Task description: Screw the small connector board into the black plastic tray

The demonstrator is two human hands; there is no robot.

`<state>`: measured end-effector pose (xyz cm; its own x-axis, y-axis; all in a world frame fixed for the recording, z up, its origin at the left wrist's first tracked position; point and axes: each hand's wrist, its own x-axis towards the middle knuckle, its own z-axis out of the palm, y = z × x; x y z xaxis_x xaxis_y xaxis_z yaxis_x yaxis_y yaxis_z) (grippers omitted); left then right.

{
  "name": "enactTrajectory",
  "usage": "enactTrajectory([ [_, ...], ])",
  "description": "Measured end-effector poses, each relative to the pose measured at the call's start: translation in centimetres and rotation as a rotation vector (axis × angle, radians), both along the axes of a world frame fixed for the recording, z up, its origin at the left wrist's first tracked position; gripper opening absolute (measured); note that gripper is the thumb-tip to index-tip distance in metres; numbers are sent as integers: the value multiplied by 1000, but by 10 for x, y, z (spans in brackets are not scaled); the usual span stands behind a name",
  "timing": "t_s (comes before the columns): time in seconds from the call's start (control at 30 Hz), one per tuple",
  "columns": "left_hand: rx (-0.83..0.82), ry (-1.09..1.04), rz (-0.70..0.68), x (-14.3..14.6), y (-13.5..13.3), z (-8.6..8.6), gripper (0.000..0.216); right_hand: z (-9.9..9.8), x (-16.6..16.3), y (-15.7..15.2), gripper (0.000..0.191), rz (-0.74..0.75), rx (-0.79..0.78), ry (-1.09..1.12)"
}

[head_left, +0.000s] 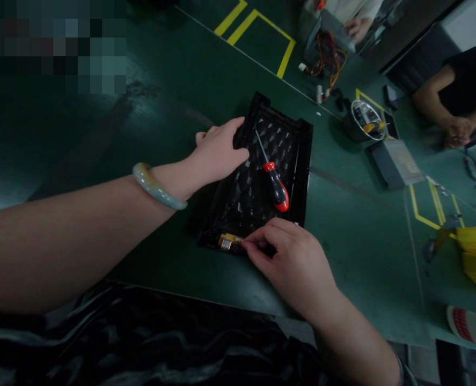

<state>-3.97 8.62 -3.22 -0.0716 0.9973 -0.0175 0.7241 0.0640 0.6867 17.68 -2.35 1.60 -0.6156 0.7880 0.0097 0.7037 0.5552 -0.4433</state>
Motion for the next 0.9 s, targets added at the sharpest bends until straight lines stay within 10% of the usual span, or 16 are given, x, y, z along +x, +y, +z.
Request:
enactTrajectory([
  [0.73, -15, -26, -64, -5, 4, -4, 87, 6, 7, 12, 5, 52, -157, -62],
  [0.9, -21, -38, -55, -5, 5, -4, 89, 8, 17, 25, 16, -49, -127, 208],
])
